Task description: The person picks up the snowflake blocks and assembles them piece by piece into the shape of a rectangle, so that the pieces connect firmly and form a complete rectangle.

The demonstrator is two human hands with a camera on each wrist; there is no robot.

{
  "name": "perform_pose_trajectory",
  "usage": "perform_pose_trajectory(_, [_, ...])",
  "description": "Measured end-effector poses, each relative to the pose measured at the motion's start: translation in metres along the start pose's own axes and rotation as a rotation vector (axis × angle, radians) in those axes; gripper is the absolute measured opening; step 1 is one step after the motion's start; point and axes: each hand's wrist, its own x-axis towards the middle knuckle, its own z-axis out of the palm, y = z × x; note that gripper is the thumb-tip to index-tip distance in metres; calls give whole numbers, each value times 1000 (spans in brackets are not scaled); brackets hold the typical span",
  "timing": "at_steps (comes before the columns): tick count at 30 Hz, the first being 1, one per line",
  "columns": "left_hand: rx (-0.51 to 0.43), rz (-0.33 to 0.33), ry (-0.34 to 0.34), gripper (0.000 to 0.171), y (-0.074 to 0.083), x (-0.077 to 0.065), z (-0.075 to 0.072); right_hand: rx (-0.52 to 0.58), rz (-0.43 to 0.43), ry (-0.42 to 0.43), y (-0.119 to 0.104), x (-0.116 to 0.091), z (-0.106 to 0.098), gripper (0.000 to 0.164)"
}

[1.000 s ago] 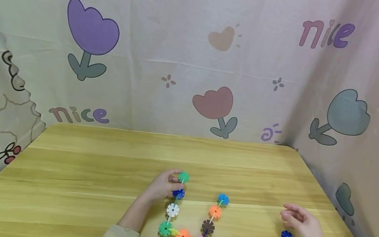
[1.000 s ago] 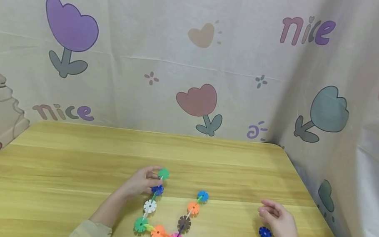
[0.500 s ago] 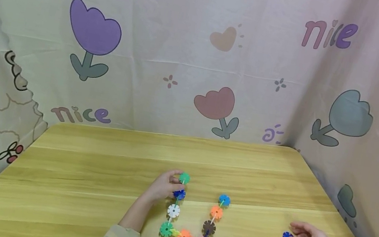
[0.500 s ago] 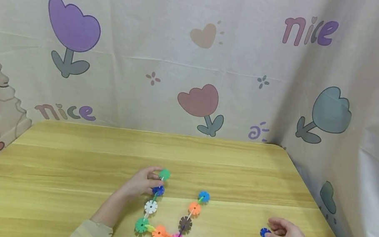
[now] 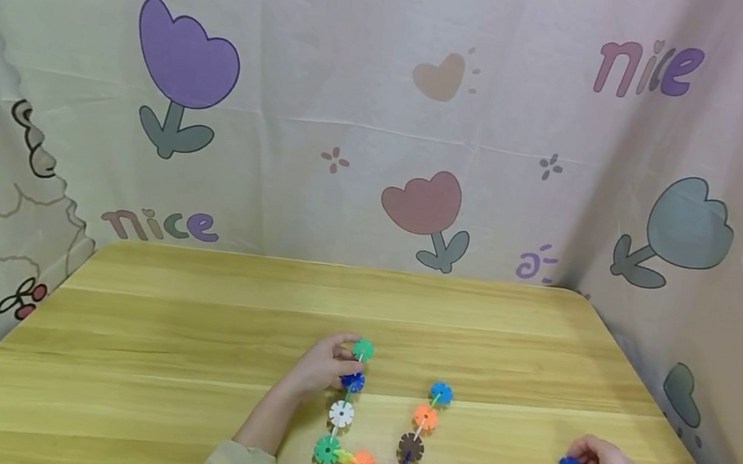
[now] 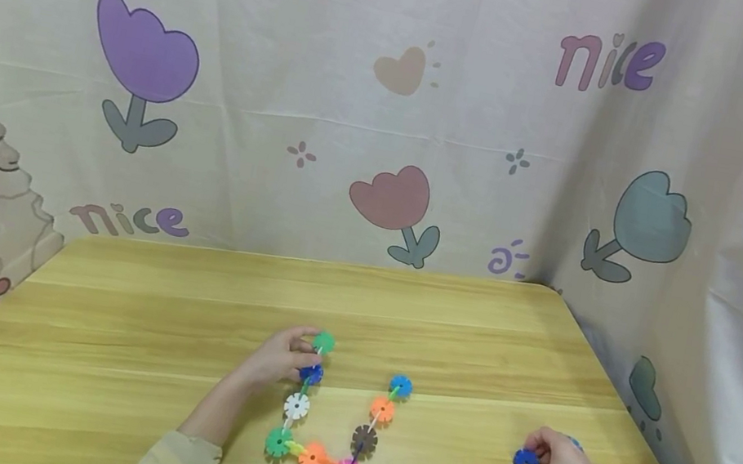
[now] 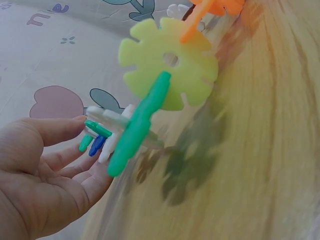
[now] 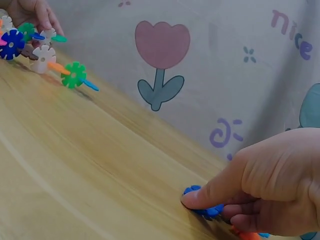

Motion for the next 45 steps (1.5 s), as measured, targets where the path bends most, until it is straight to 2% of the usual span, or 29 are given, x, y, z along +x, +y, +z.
perform_pose_trajectory(3, [1,-2,1,54,1,-1,0,-8,39,23,-4,2,1,28])
perform_pose_trajectory(9, [3,8,5,54,3,-2,1,-9,58,42,-11,6,3,19])
perform_pose_trajectory(15, [-25,31,56,52,2,-1,1,7,45,70,-23,16,5,19])
perform_pose_trajectory(18, [-36,44,77,52,1,-1,1,12,-4,82,-32,22,6,20])
perform_pose_trajectory(22, [-50,53,81,54,2,-1,1,72,-46,81,-46,33,9,22])
perform_pose_trajectory(30, [-87,31,85,52,2,0,4,287,-156,68,-88,65,23,21])
perform_pose_trajectory(36, [-104,14,80,48,2,1,5,456,-167,30,-116,90,46,18])
perform_pose_trajectory(45, [-86,30,54,57,0,3,4,581,-216,8,-145,117,73,24])
